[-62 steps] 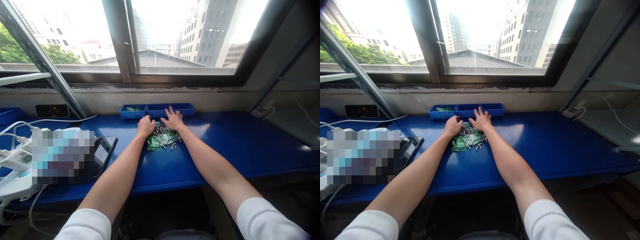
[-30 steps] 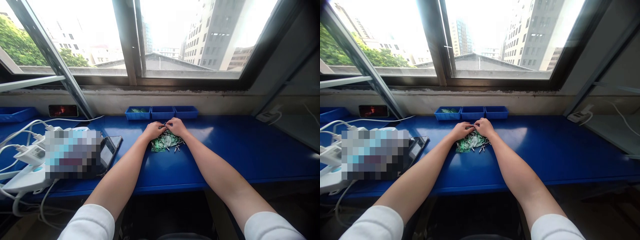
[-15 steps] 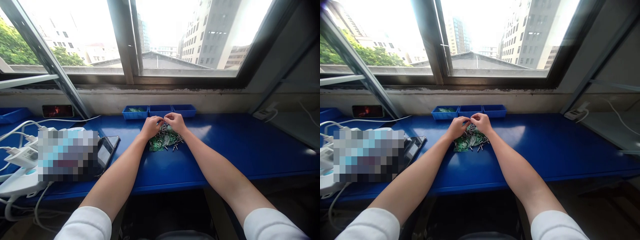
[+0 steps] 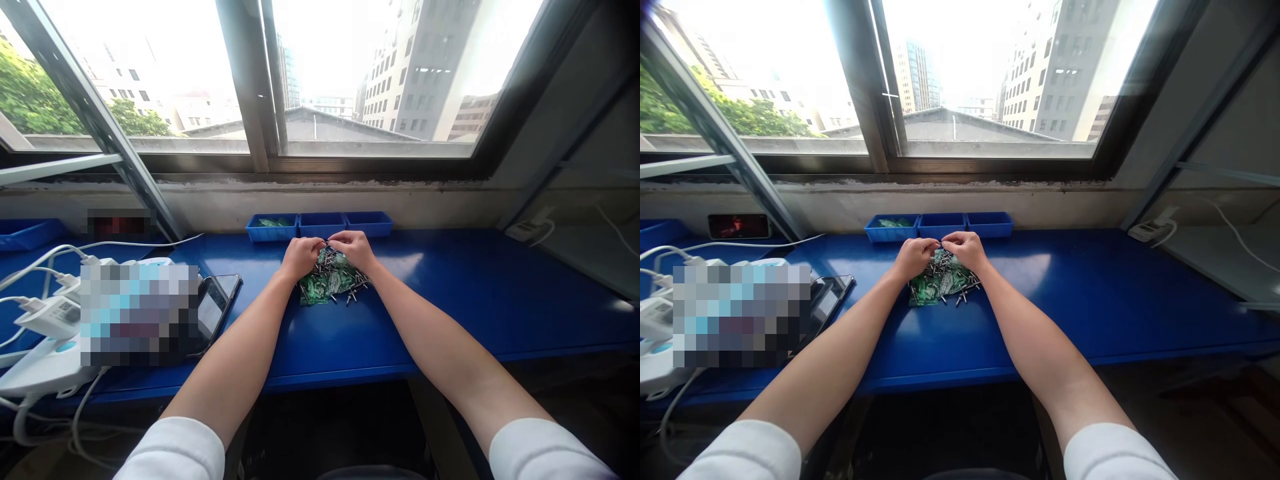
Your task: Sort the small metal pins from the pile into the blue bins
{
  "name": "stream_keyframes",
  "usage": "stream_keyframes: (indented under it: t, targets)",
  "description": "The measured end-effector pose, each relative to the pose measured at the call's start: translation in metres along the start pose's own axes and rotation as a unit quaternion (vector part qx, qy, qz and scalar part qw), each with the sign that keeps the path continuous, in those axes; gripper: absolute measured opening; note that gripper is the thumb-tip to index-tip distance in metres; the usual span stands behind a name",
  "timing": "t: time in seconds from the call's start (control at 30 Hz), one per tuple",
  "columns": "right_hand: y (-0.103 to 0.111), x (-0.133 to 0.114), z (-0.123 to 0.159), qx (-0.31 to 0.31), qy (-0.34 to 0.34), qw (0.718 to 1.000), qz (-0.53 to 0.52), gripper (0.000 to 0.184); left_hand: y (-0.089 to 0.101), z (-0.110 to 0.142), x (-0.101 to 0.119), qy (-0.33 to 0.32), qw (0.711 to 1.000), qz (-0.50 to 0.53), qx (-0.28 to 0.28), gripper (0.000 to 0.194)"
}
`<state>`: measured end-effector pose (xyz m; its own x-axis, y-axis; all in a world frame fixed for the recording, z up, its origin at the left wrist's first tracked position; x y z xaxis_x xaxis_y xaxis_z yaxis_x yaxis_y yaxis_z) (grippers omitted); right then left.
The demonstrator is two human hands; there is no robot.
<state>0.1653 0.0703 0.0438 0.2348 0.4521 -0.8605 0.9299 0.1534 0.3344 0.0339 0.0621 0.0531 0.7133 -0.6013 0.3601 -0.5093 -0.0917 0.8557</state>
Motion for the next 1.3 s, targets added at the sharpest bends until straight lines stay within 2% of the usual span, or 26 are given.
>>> stream_keyframes:
  t: [0.17,0.3,0.43,0.53,0.6,0.67,0.77,0.83,1.03,1.3]
  targets:
    - [-0.001,0.0,0.002,-0.044,-0.011,0.997,-0.056,0.027,-0.003,0.001,-0.002,0.017,1.0,0.005,-0.017,0.029]
    - [0.0,0.005,0.001,-0.054,-0.017,0.997,-0.058,0.03,-0.006,0.0,-0.005,0.025,0.999,0.005,-0.025,0.03]
    - [0.008,0.011,-0.002,-0.031,-0.023,0.999,-0.028,0.032,0.0,0.001,-0.011,0.048,0.999,-0.002,0.014,0.045]
    - [0.026,0.012,-0.003,0.028,-0.036,0.998,0.05,0.034,0.003,0.002,-0.015,0.073,0.996,-0.029,0.033,0.047]
    - [0.041,0.012,-0.001,0.075,-0.052,0.986,0.137,0.037,0.003,0.003,-0.02,0.099,0.994,-0.045,0.032,0.043]
    - [0.053,0.011,0.0,0.106,-0.075,0.963,0.235,0.041,0.002,0.003,-0.026,0.127,0.99,-0.051,0.023,0.038]
    - [0.062,0.015,0.001,0.119,-0.118,0.921,0.352,0.05,-0.003,0.004,-0.033,0.158,0.986,-0.054,0.003,0.031]
    - [0.063,0.02,0.0,0.113,-0.144,0.9,0.396,0.056,-0.006,0.004,-0.036,0.169,0.984,-0.056,-0.009,0.029]
    - [0.059,0.037,-0.003,0.06,-0.2,0.869,0.449,0.066,-0.013,0.003,-0.041,0.192,0.979,-0.058,-0.048,0.031]
    - [0.054,0.047,-0.005,0.03,-0.201,0.87,0.449,0.069,-0.02,0.001,-0.043,0.179,0.98,-0.042,-0.073,0.033]
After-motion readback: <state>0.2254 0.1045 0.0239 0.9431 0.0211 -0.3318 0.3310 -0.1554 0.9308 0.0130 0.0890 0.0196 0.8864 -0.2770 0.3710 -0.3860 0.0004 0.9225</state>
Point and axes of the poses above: each hand's wrist, its own z-axis away from the middle knuckle, its own y-axis out of the back of the hand, x = y × z, the point moved 9 cm from there along -z, towards the middle knuckle, and after that the axes turned 13 degrees about -x, right-handed, at the moved point
